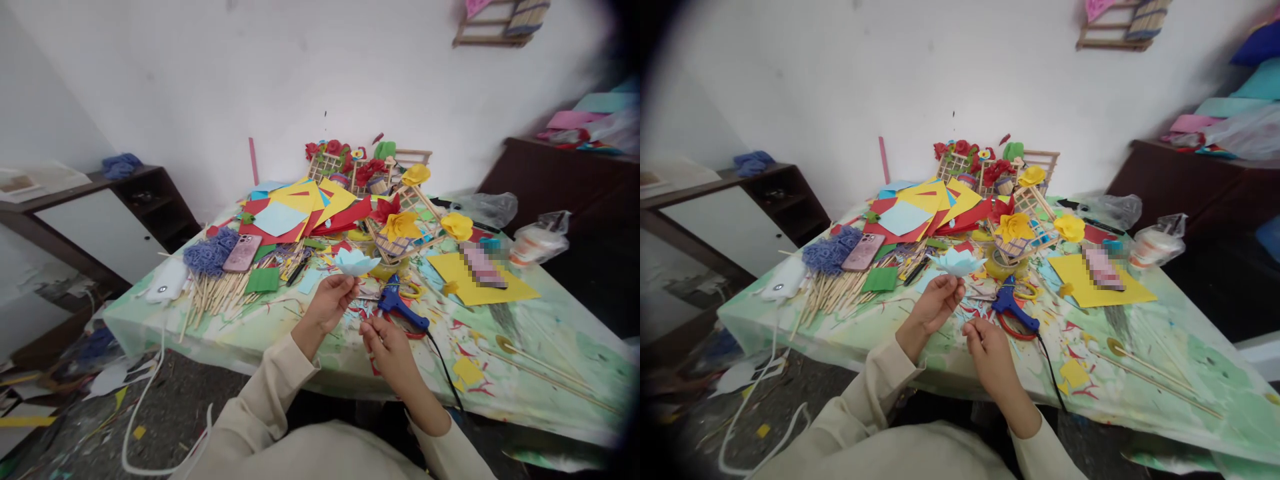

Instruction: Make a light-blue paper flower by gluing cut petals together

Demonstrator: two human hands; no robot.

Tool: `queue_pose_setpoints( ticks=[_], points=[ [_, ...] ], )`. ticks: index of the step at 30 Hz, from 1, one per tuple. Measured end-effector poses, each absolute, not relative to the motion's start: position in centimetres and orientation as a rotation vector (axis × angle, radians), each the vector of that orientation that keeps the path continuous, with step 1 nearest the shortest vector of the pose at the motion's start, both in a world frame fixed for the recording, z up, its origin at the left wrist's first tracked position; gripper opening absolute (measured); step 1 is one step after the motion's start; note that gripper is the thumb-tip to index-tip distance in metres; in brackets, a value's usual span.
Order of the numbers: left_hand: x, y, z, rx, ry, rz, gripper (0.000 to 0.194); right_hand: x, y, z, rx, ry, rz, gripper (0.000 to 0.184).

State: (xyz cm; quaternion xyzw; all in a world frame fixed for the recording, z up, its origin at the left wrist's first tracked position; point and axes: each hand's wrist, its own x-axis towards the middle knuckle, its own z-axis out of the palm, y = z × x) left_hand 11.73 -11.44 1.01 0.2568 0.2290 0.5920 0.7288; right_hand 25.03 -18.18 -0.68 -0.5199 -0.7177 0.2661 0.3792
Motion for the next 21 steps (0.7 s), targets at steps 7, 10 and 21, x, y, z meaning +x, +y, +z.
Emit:
queue_pose_setpoints(
  ticks=[7,10,21],
  points=[
    [9.3,-11.5,0.9,0.862,0.697,1.279,0.028,25.3,-16.7,0.0,-1.415,-1.933,0.308,0.031],
    [8.8,-11.3,0.5,0.861,0.749,1.340,0.026,24.3,-16.5,-0.1,-1.443,-2.052,0.176,0.030],
    [8.3,-12.1,1.5,1.473,0.937,1.464,0.019,23.6,-16.6,-1.1,-1.570,-2.184,-0.030,0.024]
  ],
)
